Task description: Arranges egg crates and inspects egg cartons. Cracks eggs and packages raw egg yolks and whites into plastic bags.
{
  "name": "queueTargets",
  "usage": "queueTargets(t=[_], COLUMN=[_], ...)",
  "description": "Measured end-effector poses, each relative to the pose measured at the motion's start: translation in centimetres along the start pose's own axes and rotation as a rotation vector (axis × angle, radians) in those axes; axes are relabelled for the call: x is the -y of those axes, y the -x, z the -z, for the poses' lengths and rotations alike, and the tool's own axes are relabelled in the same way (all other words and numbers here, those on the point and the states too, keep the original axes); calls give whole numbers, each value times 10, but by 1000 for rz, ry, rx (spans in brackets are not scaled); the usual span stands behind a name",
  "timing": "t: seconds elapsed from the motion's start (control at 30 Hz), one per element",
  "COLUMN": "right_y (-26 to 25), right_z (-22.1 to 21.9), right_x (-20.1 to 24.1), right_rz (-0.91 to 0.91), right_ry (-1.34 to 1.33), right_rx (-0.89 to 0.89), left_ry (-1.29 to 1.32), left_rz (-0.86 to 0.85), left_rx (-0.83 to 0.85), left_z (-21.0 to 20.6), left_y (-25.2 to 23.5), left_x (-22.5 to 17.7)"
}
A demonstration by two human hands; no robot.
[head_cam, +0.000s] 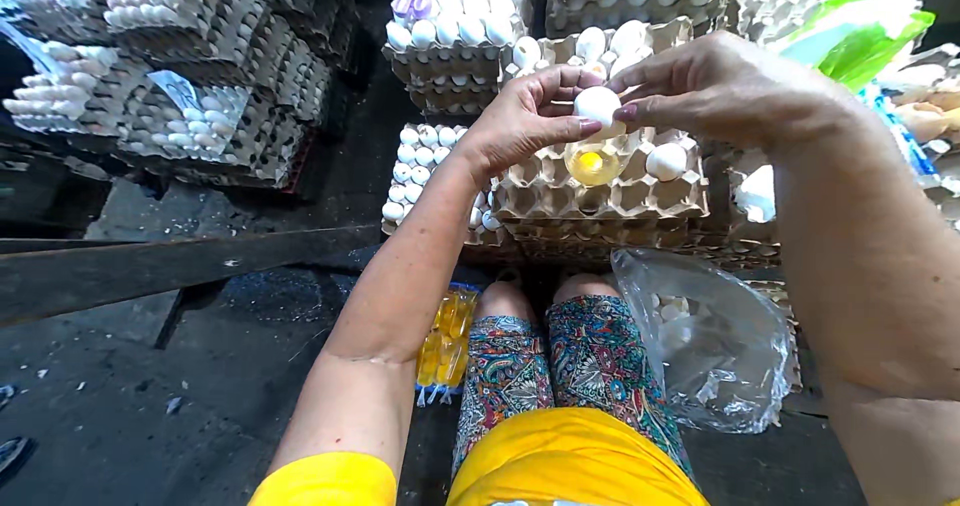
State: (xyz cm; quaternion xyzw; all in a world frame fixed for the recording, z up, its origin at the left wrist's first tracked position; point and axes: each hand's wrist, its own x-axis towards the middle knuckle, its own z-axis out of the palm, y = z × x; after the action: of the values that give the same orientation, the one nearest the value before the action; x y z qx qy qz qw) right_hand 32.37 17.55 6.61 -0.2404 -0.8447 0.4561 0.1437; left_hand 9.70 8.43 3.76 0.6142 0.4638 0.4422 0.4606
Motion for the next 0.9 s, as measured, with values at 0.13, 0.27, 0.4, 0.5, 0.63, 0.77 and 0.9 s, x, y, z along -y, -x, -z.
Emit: queueTargets(t=[0.13, 0.27, 0.4, 0.5, 0.63, 0.77, 0.9], right_y=[-3, -6, -3, -2, -2, -5, -4], right_z=[-3, -6, -10, -11, -12, -15, -20], right_x=[-3, -11, -11, -10, -9, -17, -20], right_rz=[0, 6, -14, -7, 35, 117, 114], right_ry=[44, 97, 134, 173, 293, 383, 390], right_rx=[-53, -98, -124, -121, -120, -139, -160], left_ry=[-49, -169, -276, -345, -440, -539, -620], left_rz=[45, 102, 147, 132, 137, 131, 115], left_rx=[-70, -132, -153, -147, -128, -136, -157], left_z=[-3, -8, -13, -14, -18, -21, -29], left_y=[-3, -7, -10, -13, -15, -16, -15], left_x=[-5, -12, -18, -18, -23, -23, -21])
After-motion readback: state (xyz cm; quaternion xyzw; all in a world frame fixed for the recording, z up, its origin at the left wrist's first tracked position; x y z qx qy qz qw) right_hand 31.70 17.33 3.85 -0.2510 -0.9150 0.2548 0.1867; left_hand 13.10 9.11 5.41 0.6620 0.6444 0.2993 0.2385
